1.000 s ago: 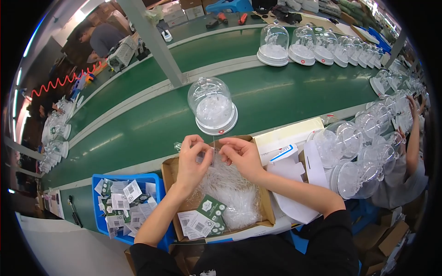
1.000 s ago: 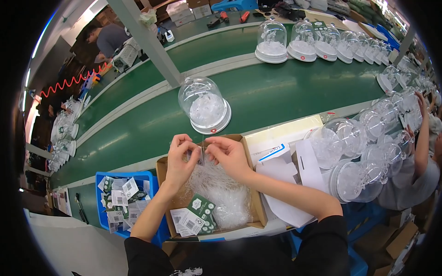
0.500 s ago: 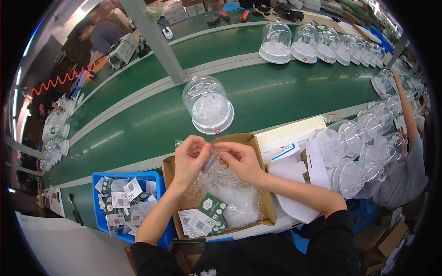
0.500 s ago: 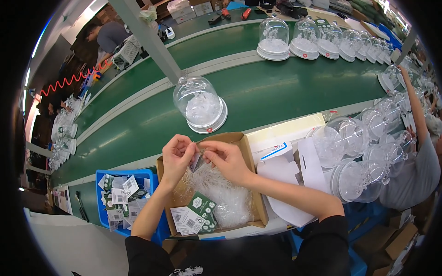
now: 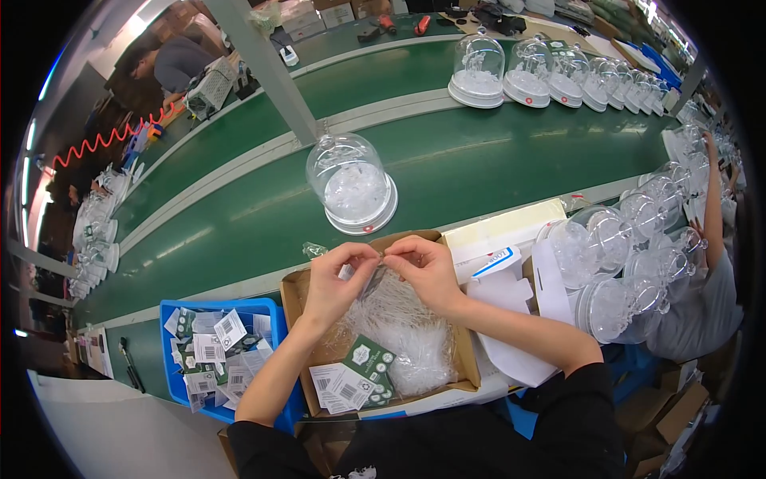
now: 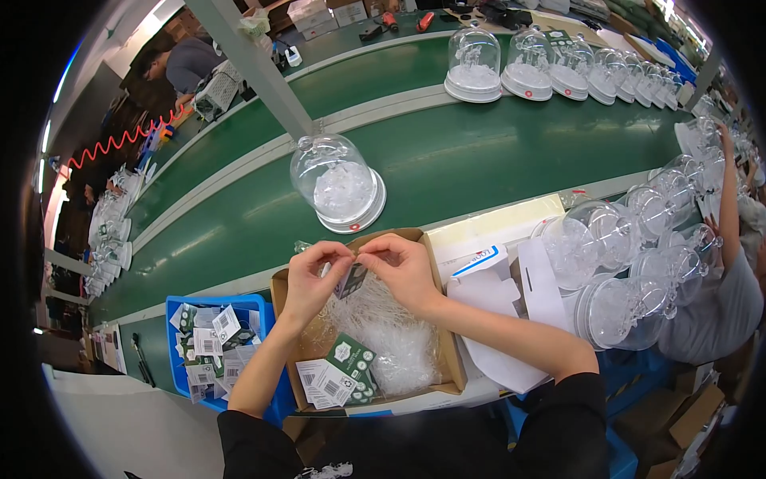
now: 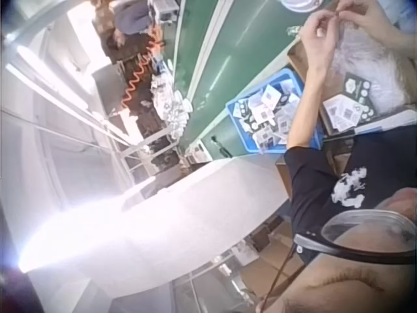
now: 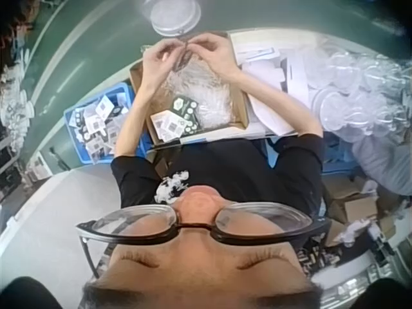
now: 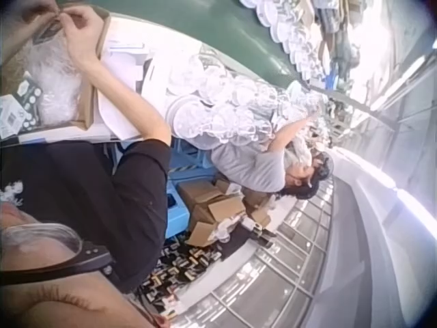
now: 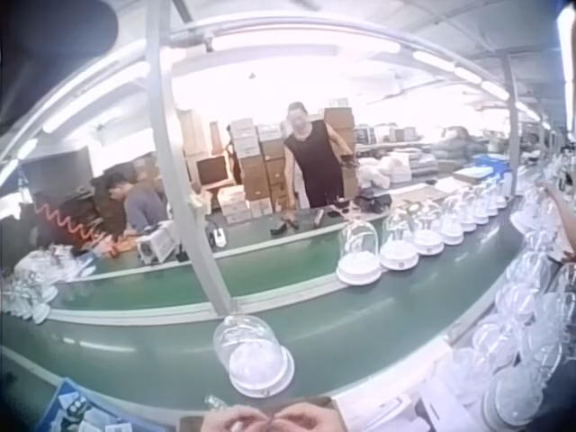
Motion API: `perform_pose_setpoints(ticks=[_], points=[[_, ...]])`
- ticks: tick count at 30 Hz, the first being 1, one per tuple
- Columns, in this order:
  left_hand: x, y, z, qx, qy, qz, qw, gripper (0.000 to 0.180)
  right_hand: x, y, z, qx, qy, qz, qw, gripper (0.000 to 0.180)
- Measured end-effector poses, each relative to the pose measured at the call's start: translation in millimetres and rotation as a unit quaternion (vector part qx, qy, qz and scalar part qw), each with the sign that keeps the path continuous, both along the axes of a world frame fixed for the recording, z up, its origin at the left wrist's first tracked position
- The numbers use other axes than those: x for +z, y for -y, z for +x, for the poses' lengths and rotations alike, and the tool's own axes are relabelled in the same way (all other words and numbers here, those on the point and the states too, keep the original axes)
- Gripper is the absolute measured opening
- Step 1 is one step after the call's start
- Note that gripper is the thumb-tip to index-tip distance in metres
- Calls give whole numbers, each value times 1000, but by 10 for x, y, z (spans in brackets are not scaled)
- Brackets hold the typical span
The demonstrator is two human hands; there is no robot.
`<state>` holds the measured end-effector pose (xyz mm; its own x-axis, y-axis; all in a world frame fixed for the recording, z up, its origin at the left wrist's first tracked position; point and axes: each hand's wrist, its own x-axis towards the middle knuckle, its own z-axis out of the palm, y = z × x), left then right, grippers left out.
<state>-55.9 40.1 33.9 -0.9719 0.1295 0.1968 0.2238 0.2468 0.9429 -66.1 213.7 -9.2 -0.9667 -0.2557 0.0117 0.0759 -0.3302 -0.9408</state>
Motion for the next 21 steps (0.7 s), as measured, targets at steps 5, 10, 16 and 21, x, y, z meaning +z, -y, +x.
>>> perform_pose_setpoints(ticks=[5, 10, 16, 21], points=[[22, -24, 16, -5, -53, -62, 997, 9, 11, -1, 4, 9, -13, -21, 1000, 12], [10, -20, 16, -3, -49, -70, 996, 9, 5, 8, 14, 10, -41, -8, 999, 11], [25, -25, -1, -1, -59, -82, 995, 9, 30, 14, 9, 6, -43, -12, 999, 11], [4, -17, 2, 1, -68, -83, 994, 8, 48, 23, 5, 1, -46, 10, 999, 11]])
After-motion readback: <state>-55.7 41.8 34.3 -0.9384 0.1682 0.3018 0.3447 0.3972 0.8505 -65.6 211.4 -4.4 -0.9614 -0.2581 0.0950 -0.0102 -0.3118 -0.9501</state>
